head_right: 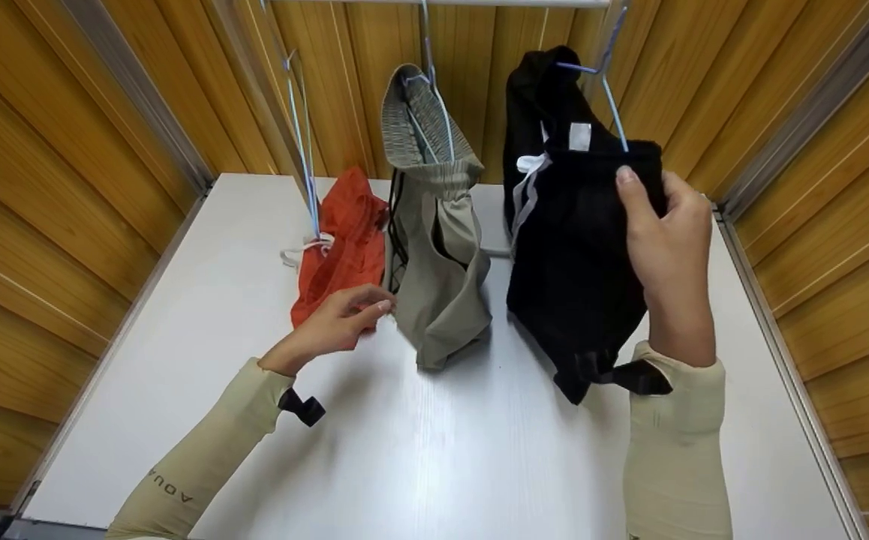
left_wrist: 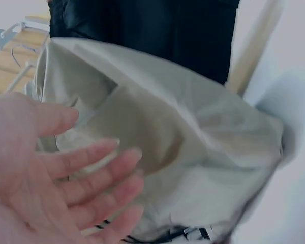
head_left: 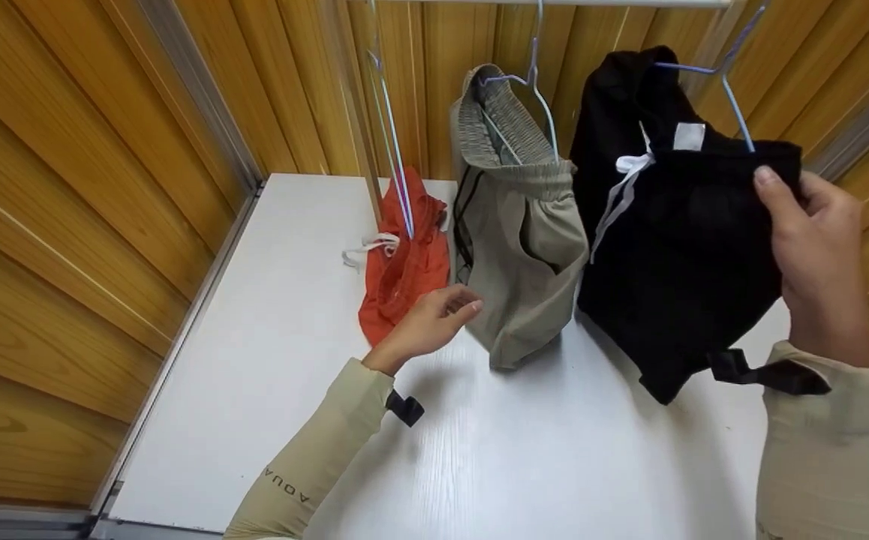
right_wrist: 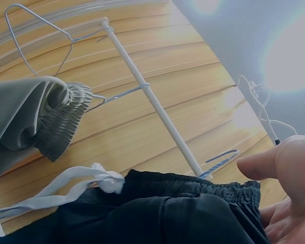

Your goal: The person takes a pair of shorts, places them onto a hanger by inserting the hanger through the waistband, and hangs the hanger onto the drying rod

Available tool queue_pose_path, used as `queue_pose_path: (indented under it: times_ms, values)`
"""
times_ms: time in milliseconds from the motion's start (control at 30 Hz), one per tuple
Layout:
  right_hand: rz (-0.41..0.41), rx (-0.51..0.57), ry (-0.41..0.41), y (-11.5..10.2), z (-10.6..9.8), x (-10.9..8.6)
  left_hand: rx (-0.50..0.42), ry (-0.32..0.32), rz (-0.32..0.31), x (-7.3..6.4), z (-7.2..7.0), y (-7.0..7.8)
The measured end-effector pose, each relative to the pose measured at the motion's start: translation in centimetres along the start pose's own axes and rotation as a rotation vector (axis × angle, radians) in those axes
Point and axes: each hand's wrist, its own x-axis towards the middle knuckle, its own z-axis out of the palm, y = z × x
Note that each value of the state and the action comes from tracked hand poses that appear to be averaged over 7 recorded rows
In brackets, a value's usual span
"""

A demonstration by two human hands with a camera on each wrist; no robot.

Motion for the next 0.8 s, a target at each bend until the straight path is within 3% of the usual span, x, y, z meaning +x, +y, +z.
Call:
queue_pose_path:
  times_ms: [133, 467, 667, 800]
  values:
    - [-0.003, 0.002, 0.001, -0.1, 0.6, 0.4, -0.024, 0.057, -0.114, -0.3, -0.8, -1.2]
    - [0.028, -0.023, -0.043, 0.6, 1.7, 1.3, -0.004, 0.196, -0.295, -0.5, -2.7, -3.6]
    - [0.055, -0.017, -0.083, 1.2, 2.1, 1.8, 0.008, 0.258, -0.335, -0.7, -3.4, -4.4]
    - [0.064, -0.075, -0.084, 1.6, 2.2, 1.9, -0.012, 0.283, -0.357, -0.8, -3.7, -4.8]
